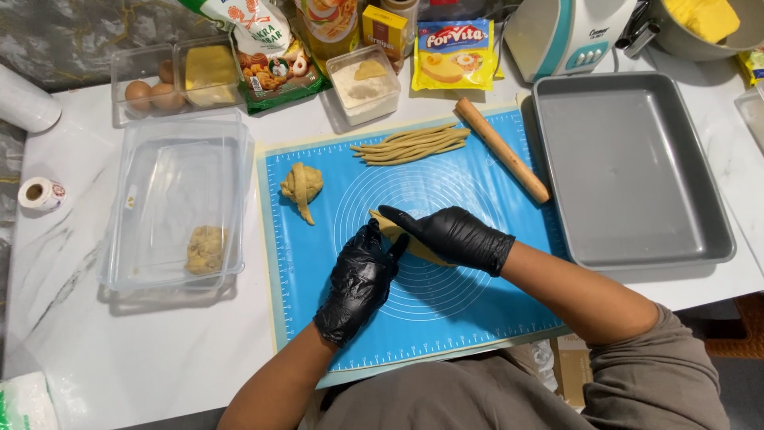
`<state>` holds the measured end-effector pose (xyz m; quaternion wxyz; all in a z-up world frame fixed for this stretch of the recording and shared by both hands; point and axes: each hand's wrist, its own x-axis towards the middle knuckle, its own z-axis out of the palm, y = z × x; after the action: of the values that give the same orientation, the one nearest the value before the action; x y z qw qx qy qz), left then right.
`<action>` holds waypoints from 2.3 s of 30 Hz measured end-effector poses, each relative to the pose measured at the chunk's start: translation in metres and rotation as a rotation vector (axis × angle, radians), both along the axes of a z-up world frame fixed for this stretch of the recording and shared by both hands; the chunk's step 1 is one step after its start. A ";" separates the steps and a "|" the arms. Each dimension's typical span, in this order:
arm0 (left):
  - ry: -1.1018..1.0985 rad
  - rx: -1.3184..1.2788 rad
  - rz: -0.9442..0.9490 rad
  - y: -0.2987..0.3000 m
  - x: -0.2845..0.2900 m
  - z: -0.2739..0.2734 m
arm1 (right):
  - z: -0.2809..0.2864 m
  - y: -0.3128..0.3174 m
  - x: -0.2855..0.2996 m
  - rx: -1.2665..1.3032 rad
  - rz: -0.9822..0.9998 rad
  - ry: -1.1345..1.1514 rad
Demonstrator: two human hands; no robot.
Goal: A person wearing black gloves is shaping small pieces of dough into twisted forms on a silicone mat and placing them onto a metal baking tray.
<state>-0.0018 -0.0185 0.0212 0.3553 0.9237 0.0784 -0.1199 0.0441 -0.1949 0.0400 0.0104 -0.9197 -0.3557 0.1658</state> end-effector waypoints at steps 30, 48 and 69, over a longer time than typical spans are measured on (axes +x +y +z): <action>0.045 -0.006 0.060 -0.002 0.008 -0.008 | -0.006 -0.024 -0.019 0.027 0.016 -0.051; -0.073 0.031 -0.052 0.008 0.002 -0.017 | 0.011 -0.057 -0.039 0.067 0.032 -0.044; -0.232 0.074 -0.203 0.013 -0.004 -0.030 | -0.032 -0.091 -0.056 0.243 -0.008 -0.185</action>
<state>-0.0056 -0.0053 -0.0091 0.3138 0.9470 -0.0526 -0.0446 -0.0124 -0.2855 0.0078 0.0895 -0.9244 -0.3691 0.0360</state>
